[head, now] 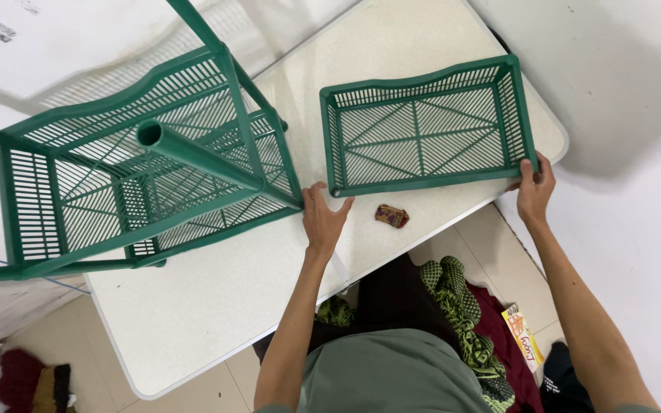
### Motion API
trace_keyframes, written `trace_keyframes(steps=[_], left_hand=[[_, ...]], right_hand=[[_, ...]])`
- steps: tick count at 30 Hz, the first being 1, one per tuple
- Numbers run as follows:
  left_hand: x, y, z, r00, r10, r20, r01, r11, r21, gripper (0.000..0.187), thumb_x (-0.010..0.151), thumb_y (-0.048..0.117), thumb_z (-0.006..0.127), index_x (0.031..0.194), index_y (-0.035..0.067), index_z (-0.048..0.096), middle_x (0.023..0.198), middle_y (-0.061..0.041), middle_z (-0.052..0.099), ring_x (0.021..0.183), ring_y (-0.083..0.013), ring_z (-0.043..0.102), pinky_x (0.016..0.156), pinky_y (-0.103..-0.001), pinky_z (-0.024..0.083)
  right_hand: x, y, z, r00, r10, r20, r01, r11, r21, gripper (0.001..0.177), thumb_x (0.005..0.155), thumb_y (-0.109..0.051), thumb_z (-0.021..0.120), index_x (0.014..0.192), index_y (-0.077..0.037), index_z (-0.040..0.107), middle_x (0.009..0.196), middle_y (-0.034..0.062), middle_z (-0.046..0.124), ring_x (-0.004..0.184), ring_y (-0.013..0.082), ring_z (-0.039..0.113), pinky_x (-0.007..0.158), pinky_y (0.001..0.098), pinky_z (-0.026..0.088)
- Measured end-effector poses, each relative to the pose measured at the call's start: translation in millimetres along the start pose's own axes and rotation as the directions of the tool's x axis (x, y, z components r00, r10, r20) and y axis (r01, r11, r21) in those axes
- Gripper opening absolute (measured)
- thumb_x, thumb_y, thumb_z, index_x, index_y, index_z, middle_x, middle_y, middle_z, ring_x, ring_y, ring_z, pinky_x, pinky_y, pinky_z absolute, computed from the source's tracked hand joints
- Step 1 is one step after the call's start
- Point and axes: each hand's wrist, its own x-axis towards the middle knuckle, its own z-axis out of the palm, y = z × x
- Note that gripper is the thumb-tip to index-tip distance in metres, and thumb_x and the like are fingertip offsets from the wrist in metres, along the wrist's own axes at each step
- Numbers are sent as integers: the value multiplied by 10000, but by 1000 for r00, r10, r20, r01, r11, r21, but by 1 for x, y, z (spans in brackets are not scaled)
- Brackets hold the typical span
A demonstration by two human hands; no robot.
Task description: The person disassembles a green plastic storage rack by hand on a white table. They remove the top basket and then detach the vertical support poles from the lower basket, placing the separated parts on the table.
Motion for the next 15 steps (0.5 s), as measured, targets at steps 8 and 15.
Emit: trace_keyframes(steps=[8, 15], left_hand=[[16, 9, 29, 993, -26, 115, 59, 955, -292, 723, 872, 273, 825, 1444, 21, 461, 1326, -192, 599, 1141, -310, 647, 861, -413, 570], [14, 21, 44, 983, -95, 158, 155, 890, -430, 651, 851, 176, 815, 1376, -4, 477, 1086, -165, 734, 991, -239, 722, 777, -363, 594]], right_hand=[[65, 10, 9, 990, 50, -130, -31, 989, 145, 515, 1086, -166, 666, 1498, -3, 402, 1412, 177, 521, 1036, 256, 722, 787, 373, 648], [87, 23, 11, 984, -93, -149, 122, 973, 198, 499, 1096, -51, 677, 1498, 11, 389, 1483, 196, 461, 1167, 297, 729, 887, 419, 651]])
